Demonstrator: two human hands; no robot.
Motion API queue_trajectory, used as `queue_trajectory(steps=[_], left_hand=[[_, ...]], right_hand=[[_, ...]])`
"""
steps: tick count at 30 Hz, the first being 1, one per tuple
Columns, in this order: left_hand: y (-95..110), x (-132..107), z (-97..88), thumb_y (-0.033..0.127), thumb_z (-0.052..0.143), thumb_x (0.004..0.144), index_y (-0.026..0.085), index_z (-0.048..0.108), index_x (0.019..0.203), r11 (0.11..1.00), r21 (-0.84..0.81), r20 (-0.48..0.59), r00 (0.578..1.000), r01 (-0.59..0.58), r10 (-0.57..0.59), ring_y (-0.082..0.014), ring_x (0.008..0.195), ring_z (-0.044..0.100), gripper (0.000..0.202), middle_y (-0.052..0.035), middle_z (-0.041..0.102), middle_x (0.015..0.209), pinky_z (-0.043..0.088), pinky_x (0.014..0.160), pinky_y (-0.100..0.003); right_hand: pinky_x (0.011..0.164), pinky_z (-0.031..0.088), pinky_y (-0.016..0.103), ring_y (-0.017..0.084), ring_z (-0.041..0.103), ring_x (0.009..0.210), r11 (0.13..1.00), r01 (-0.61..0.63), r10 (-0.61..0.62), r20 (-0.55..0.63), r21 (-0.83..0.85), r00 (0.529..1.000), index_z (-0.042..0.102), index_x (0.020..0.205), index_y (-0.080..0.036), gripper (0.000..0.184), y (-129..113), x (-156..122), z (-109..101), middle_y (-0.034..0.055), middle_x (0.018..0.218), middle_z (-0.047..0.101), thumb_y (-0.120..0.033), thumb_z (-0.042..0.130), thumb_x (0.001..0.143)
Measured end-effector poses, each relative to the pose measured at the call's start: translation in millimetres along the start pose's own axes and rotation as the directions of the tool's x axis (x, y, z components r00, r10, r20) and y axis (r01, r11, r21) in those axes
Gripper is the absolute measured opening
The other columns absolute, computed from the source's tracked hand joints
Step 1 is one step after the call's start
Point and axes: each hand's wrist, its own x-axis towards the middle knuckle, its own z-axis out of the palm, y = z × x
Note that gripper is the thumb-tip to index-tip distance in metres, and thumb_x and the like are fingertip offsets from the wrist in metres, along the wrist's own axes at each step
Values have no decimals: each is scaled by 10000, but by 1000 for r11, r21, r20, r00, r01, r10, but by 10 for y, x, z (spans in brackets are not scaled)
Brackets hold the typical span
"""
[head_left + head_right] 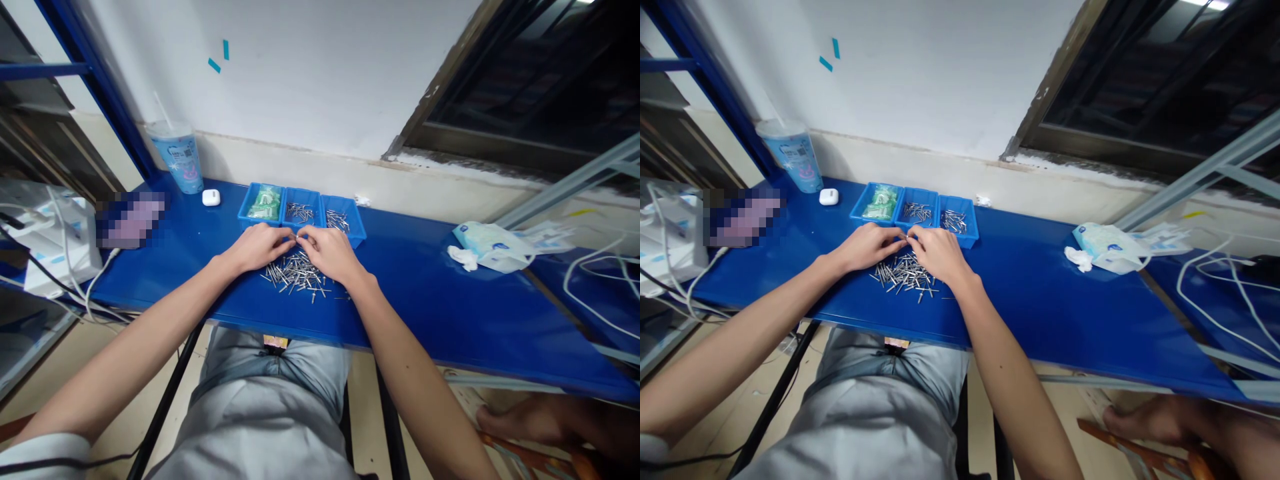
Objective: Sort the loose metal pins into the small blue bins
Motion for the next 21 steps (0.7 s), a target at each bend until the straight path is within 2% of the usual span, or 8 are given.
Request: queue_trajectory(steps=[6,14,21], left_hand=[[12,-10,-13,429,567,1041,202,710,1196,998,-54,-93,996,-19,14,-141,555,562,310,-2,692,690,348,599,-278],[27,-15,-43,395,600,1024,203,775,1087,995,-87,-170,985,-43,28,-145,584,604,267,-9,722,700,375,609,-267],[7,-16,-15,421,651,997,192,748,1009,989,-138,-209,978,-44,14,-122,561,563,248,13,692,670,346,589,-256]], right_hand=[[700,372,308,191,641,742,999,20,-19,-41,26,999,726,1032,-219,210,43,2,20,42,839,747,-271,523,1030],[706,377,315,202,651,771,996,52,-49,-44,72,998,742,985,-217,221,54,6,34,49,849,752,-278,533,1026],[638,342,289,149,543,608,986,68,-63,-36,154,997,742,970,-201,207,24,-6,27,-2,685,660,-219,536,974]])
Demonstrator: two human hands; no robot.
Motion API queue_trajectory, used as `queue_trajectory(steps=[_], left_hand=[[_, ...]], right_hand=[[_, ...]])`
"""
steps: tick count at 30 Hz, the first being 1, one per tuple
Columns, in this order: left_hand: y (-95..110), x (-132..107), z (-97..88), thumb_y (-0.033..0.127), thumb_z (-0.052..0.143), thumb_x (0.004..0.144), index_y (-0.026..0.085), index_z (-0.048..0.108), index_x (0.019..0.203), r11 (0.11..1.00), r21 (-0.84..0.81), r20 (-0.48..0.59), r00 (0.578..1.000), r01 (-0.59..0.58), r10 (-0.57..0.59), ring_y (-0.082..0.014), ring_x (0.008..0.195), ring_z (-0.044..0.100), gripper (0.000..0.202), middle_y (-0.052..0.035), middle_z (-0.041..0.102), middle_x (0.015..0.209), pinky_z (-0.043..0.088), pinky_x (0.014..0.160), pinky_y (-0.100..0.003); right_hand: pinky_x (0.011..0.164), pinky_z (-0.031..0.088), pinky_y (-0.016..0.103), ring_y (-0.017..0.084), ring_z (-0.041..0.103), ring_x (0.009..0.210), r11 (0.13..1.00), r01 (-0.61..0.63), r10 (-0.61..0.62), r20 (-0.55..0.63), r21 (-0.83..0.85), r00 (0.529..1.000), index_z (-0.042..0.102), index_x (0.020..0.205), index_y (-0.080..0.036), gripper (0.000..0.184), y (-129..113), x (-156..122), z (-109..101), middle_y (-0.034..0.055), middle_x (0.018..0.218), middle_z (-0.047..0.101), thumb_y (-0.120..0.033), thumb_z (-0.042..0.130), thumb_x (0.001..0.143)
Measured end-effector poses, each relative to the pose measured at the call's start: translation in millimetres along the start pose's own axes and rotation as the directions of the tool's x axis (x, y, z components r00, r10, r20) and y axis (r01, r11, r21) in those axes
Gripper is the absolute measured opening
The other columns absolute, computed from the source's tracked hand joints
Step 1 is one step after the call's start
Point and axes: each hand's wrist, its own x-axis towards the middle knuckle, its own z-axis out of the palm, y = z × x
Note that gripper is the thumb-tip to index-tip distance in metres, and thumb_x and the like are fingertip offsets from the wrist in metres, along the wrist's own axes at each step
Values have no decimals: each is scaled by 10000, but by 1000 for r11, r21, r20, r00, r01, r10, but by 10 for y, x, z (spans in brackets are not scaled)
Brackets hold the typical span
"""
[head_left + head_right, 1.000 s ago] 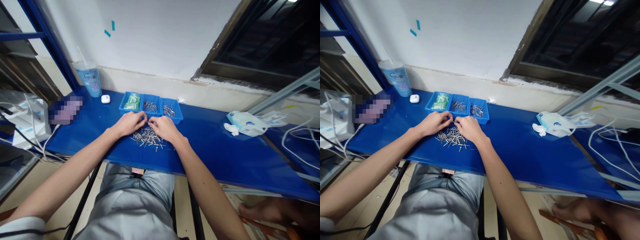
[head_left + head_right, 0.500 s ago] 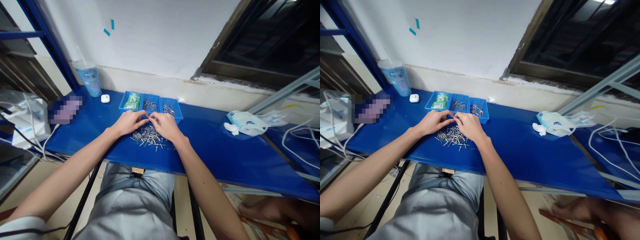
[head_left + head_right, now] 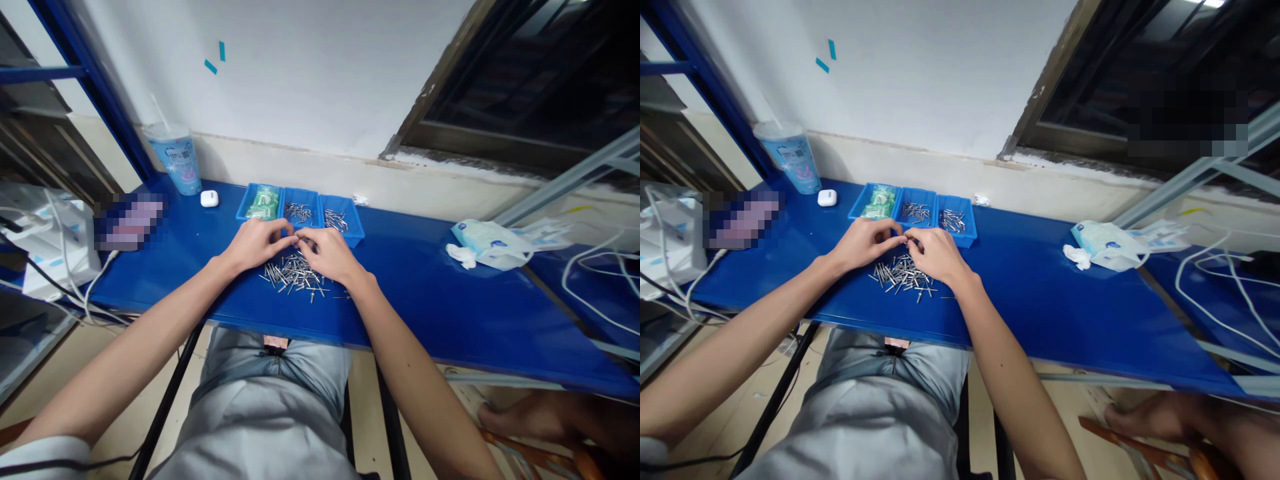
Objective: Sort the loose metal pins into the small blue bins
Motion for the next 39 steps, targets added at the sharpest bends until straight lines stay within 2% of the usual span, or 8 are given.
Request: queue_trajectory(steps=[6,10,15,19,22,27,33,39], left_hand=[[-17,-1,12,474,638,999,196,720,1027,1000,-15,-46,999,13,-14,-118,548,549,291,23,678,657,342,580,-260],[-20,0,7,511,614,1006,206,742,1106,1000,6,-31,999,22,-22,-128,559,564,346,15,695,685,347,586,-266],[5,7,-3,512,545,1042,193,770,1048,1000,21,42,999,21,-22,-135,568,564,390,-12,711,714,346,595,-268],[16,12,-11,527,523,1052,178,749,913,999,37,49,998,27,-29,-133,559,530,438,-15,680,682,325,582,-267],[12,12,-12,540,530,1050,184,745,904,1000,17,28,999,21,-21,-137,566,538,441,-4,649,640,338,586,-266],[8,13,-26,498,530,1065,199,775,1025,997,-44,11,998,-57,57,-146,631,617,389,-19,716,734,399,629,-266],[-3,12,-28,416,471,1098,202,773,1037,983,-54,-26,984,-177,175,-169,814,683,376,-51,766,927,468,751,-285],[32,1,-24,445,501,1078,180,770,1033,980,-13,-131,972,-199,196,-169,788,671,380,-65,749,888,501,766,-299]], right_hand=[[677,406,289,162,602,659,997,54,-54,-10,46,999,739,1023,-173,210,-69,-11,-31,10,707,683,-261,558,965],[769,477,315,187,689,802,992,87,-83,-43,96,996,760,1049,-190,310,-64,-10,-31,58,958,784,-374,511,1041],[910,513,356,233,732,1045,983,113,-103,-71,145,992,764,1128,-205,328,-53,-3,-13,77,1155,791,-344,476,1057],[798,502,322,201,730,858,984,61,-53,-50,168,997,731,1176,-208,342,-93,-6,-26,47,941,792,-337,435,1061],[734,473,312,178,686,712,985,29,-21,-49,173,999,680,1182,-202,344,-120,-9,-42,14,771,732,-344,387,1070],[731,465,328,183,669,691,985,14,1,-88,170,996,583,1189,-208,274,-127,-11,-40,16,786,733,-352,384,1067],[717,447,302,158,653,679,990,25,-6,-138,138,990,633,964,-226,240,-88,-11,-35,20,823,747,-350,451,1060],[659,383,301,164,582,601,998,-55,48,-156,-40,987,627,762,-229,433,-62,-3,-52,14,635,643,-443,424,1078]])
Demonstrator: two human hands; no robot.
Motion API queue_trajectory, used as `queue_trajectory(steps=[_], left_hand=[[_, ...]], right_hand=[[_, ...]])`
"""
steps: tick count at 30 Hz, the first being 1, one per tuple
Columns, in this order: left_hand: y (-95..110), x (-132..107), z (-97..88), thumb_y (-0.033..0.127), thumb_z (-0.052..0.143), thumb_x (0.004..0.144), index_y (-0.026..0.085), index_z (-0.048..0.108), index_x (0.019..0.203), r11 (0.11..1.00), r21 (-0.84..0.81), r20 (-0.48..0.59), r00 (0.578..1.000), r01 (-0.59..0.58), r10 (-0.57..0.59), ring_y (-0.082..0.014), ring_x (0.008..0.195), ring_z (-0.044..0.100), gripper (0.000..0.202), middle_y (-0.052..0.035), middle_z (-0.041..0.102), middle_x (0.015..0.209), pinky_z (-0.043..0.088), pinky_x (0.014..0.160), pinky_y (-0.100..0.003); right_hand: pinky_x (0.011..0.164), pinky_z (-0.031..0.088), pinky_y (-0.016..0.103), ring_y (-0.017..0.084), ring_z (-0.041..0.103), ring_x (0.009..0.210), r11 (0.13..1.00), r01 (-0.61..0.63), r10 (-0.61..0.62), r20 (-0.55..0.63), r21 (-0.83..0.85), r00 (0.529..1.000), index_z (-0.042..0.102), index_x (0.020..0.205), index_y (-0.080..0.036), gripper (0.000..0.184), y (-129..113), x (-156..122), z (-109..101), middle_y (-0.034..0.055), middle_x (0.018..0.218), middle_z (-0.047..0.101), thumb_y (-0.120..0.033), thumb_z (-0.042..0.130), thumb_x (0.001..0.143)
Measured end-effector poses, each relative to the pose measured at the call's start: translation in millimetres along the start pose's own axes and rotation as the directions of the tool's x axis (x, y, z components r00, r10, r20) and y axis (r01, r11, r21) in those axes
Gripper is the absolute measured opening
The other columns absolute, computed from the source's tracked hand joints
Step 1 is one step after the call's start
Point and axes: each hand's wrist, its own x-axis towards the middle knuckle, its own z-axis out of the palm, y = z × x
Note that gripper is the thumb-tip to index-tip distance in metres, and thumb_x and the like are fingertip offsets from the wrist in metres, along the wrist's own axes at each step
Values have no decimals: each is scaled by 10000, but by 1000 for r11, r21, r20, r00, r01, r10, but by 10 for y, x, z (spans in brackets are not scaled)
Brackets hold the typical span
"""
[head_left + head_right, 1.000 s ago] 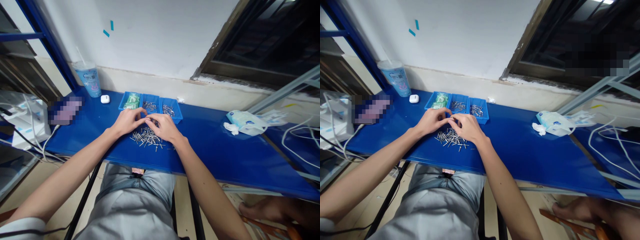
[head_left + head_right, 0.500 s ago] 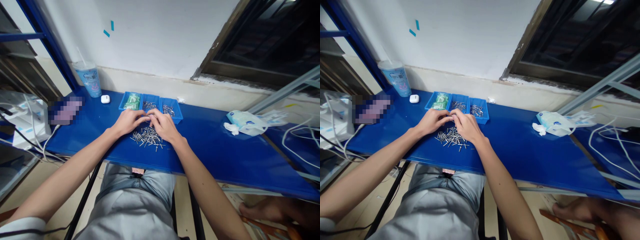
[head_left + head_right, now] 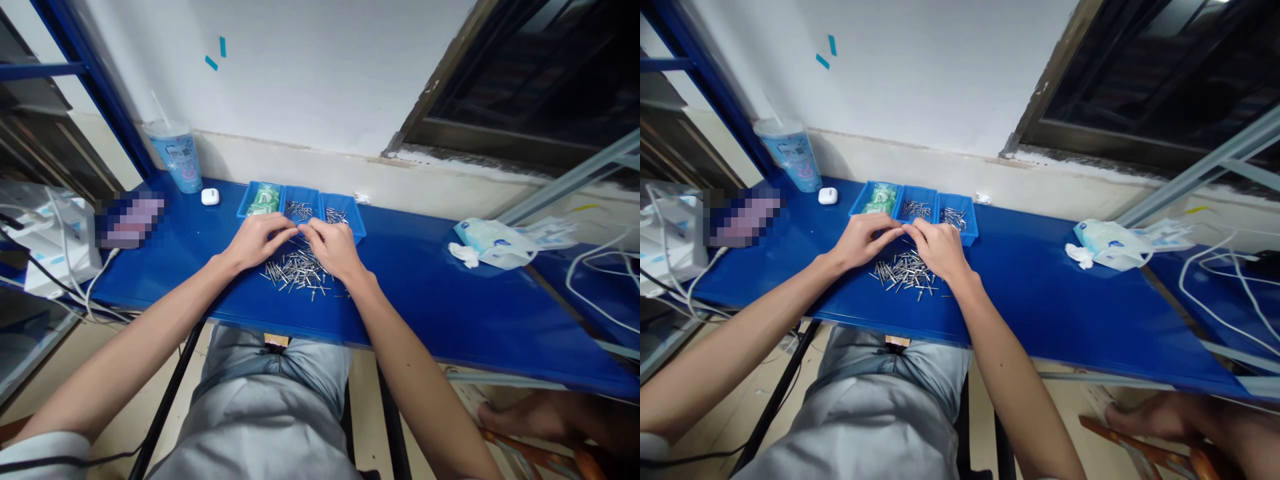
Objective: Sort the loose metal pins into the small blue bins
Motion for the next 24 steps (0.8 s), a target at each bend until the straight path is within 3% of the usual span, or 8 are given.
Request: queue_trajectory(steps=[3,5,7,10,17,24], left_hand=[[18,8,-8,429,503,1072,169,765,1002,1000,1,-18,1000,23,-23,-155,749,659,376,-62,752,879,501,747,-287],[23,13,-11,427,505,1068,167,760,980,999,6,-23,999,45,-45,-148,720,645,375,-57,752,872,489,719,-280],[26,17,-11,427,512,1064,167,755,971,998,8,-37,997,65,-64,-141,697,631,368,-51,752,872,480,705,-274],[30,19,-9,413,521,1063,163,751,982,998,1,-46,996,70,-70,-133,683,620,349,-47,753,878,476,705,-268],[34,22,-3,403,532,1058,165,749,978,998,0,-51,997,61,-61,-134,678,617,332,-46,753,872,480,715,-272],[25,23,-27,416,526,1055,166,741,967,994,3,-86,990,109,-108,-136,670,608,341,-42,749,859,483,719,-276]], right_hand=[[689,406,302,177,625,661,999,12,-12,9,33,1000,678,914,-230,369,-11,-4,-5,19,702,682,-443,427,1080],[746,443,308,189,669,758,995,37,-36,-5,93,999,665,1100,-230,271,-18,-8,-6,34,850,737,-412,468,1066],[794,462,322,199,684,842,991,68,-65,-26,115,998,627,1173,-226,228,-15,-9,0,60,1006,753,-362,490,1053],[812,464,334,204,680,889,990,98,-94,-40,104,995,615,1109,-220,180,9,-3,19,78,1076,742,-298,461,1055],[802,443,342,214,651,888,996,77,-74,-75,39,994,622,991,-232,234,29,6,28,70,1006,727,-302,414,1075],[825,463,352,216,640,906,998,36,-25,-199,56,980,626,966,-237,202,20,18,-6,71,997,703,-275,449,1056]])
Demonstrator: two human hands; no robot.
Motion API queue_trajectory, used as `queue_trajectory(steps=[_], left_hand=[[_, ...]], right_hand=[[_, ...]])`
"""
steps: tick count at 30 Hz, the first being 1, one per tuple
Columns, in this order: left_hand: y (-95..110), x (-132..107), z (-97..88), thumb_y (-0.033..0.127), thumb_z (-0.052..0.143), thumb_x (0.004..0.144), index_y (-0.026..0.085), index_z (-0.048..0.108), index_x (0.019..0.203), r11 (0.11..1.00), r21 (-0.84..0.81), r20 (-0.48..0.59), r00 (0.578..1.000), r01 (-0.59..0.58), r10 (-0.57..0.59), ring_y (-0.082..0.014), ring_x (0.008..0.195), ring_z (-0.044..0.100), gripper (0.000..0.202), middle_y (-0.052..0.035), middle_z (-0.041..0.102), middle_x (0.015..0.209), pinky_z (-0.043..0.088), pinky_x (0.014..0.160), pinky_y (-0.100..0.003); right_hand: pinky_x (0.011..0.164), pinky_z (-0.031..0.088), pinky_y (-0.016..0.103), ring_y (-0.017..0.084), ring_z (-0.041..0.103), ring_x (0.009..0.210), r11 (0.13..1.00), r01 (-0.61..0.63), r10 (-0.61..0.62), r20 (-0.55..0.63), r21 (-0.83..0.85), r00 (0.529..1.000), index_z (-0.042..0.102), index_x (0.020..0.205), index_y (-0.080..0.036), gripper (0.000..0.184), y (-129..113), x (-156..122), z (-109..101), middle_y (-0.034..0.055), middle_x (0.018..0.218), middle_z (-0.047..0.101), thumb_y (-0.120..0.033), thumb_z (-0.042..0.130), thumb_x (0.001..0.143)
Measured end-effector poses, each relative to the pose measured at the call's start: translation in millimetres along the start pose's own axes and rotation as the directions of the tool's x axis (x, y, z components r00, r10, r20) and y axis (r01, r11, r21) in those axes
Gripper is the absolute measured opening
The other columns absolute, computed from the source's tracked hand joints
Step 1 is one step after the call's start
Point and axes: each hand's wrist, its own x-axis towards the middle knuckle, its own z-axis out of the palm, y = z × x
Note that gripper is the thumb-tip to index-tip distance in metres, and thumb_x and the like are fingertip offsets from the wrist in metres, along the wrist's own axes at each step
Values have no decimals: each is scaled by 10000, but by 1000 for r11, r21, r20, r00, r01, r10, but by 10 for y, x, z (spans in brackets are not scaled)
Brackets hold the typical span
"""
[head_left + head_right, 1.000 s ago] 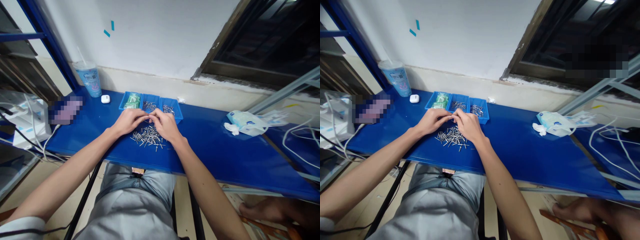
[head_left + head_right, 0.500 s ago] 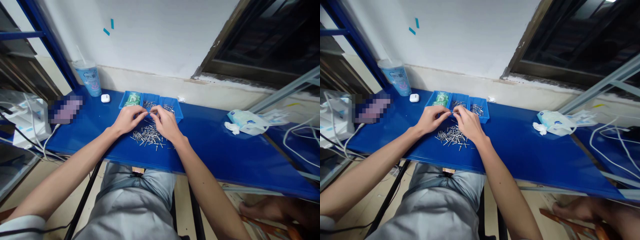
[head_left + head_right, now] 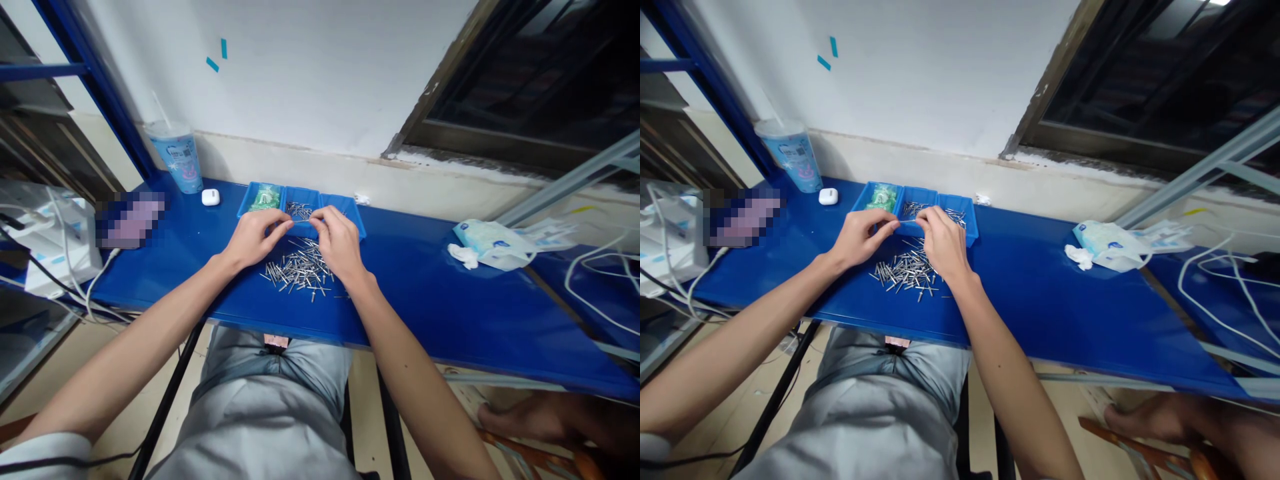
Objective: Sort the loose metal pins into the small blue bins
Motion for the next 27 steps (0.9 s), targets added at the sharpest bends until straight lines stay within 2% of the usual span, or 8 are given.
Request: queue_trajectory(steps=[5,8,14,17,20,23,27], left_hand=[[-8,3,-9,408,511,1056,163,732,1001,999,-7,7,999,43,-42,-141,687,611,335,-43,756,888,481,727,-278],[-6,4,-4,417,514,1057,168,729,1055,999,-19,35,999,36,-35,-139,703,614,329,-46,758,945,477,739,-282],[-36,-8,18,432,480,1069,183,713,995,1000,-10,155,988,-22,23,-160,742,622,349,-49,729,903,456,724,-293],[-56,-14,32,425,468,1073,197,691,1028,999,-33,219,975,-34,40,-172,764,639,322,-50,728,905,456,726,-297],[-52,-14,37,411,479,1071,202,675,1044,999,-42,228,973,-17,26,-172,760,643,287,-46,731,904,455,727,-299],[-24,-8,22,407,490,1070,197,671,1031,999,-32,176,984,20,-14,-156,702,614,280,-30,725,865,440,696,-294],[3,2,-8,395,497,1065,188,685,1015,998,-29,85,995,53,-50,-138,641,582,283,-16,716,817,425,659,-285]], right_hand=[[816,488,355,209,647,888,999,-24,25,-52,27,998,622,987,-239,125,41,1,-29,69,1039,680,-253,506,1031],[829,494,349,207,651,914,999,20,-18,-39,38,999,617,993,-240,116,37,-3,-29,68,1042,671,-236,508,1033],[846,480,342,210,647,974,995,99,-102,95,33,990,629,998,-235,166,19,-14,10,74,1071,676,-270,480,1062],[785,449,334,203,633,873,998,69,-68,164,1,984,630,915,-227,243,38,-22,33,55,946,683,-329,474,1072],[738,411,329,194,603,790,999,23,-14,185,-43,983,615,852,-224,288,49,-22,43,39,845,674,-349,473,1070],[756,417,336,202,612,827,1000,13,-11,123,-11,992,612,884,-228,233,48,-5,33,48,897,690,-315,482,1057],[795,464,352,205,625,849,996,-44,47,-30,82,998,599,927,-242,133,43,23,-16,50,948,686,-258,507,1022]])
